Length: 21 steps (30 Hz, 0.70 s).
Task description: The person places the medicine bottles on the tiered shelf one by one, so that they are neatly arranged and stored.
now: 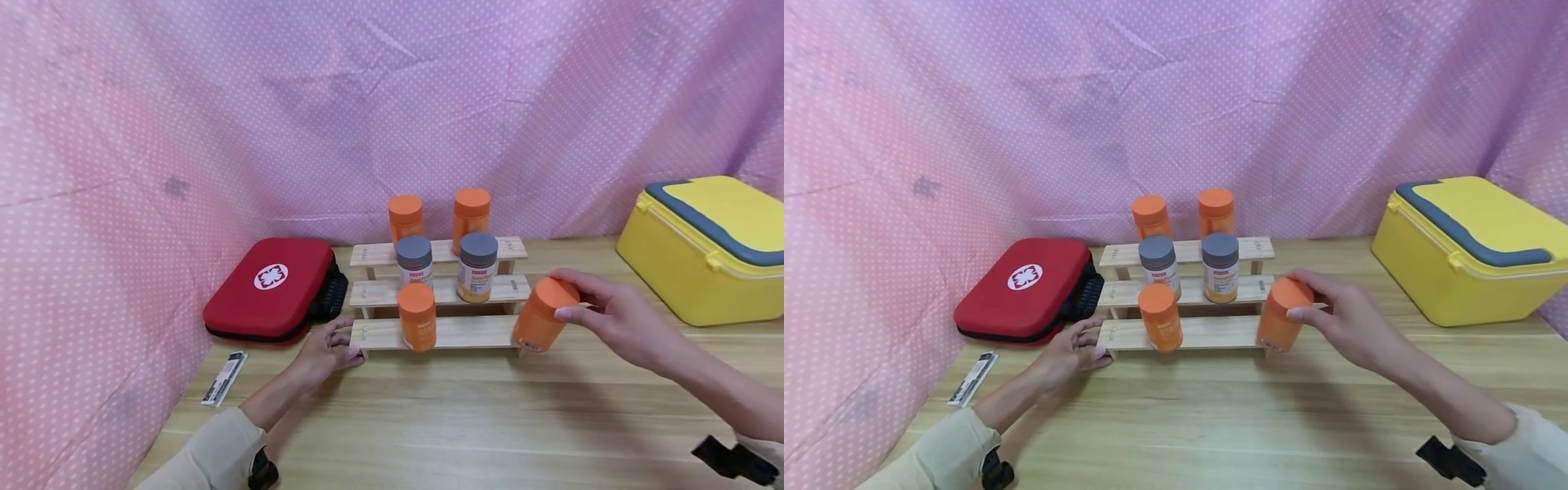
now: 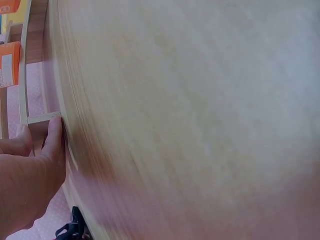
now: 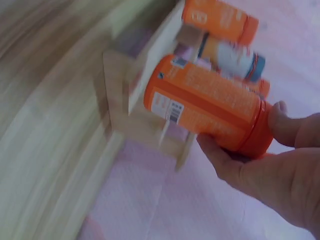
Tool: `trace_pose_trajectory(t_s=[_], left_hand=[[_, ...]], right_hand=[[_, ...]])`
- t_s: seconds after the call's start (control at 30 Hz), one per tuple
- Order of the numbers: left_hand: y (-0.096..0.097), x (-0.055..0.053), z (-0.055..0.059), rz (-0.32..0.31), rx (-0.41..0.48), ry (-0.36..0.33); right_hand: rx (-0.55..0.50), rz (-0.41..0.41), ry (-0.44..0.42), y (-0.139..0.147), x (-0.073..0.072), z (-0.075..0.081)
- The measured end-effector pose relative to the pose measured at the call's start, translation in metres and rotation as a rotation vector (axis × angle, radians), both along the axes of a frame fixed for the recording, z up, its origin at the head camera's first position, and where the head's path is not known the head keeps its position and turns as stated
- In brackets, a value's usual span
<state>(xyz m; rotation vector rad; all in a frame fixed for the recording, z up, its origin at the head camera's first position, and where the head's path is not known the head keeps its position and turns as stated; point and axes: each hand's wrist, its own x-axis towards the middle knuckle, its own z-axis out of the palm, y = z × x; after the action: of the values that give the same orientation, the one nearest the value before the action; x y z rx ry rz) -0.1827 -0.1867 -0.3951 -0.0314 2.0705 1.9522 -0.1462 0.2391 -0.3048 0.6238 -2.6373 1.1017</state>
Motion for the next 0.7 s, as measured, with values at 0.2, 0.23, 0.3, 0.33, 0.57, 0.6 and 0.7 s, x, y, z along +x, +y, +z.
trace_pose_trajectory(t_s=[0.2, 0.23, 0.3, 0.33, 0.57, 0.6, 0.7], left_hand=[[-0.001, 0.001, -0.001, -0.024, 0.017, 0.01], [-0.001, 0.001, -0.001, -0.025, 0.019, 0.007], [-0.001, 0.001, -0.002, -0.026, 0.021, 0.002], [0.0, 0.0, -0.003, -0.029, 0.021, -0.001], [0.001, 0.001, -0.003, -0.035, 0.017, -0.002], [0.002, 0.001, -0.002, -0.034, 0.016, -0.003], [0.001, 0.002, -0.001, -0.028, 0.014, 0.001]], right_hand=[[-0.002, 0.035, -0.067, -0.033, -0.003, 0.0], [-0.007, 0.047, -0.08, -0.037, -0.003, 0.0], [-0.024, 0.069, -0.095, -0.045, -0.005, -0.001], [-0.035, 0.079, -0.103, -0.049, -0.006, -0.001], [-0.027, 0.075, -0.152, -0.063, -0.013, -0.001], [-0.022, 0.074, -0.155, -0.064, -0.014, -0.001], [-0.016, 0.071, -0.16, -0.066, -0.016, 0.0]])
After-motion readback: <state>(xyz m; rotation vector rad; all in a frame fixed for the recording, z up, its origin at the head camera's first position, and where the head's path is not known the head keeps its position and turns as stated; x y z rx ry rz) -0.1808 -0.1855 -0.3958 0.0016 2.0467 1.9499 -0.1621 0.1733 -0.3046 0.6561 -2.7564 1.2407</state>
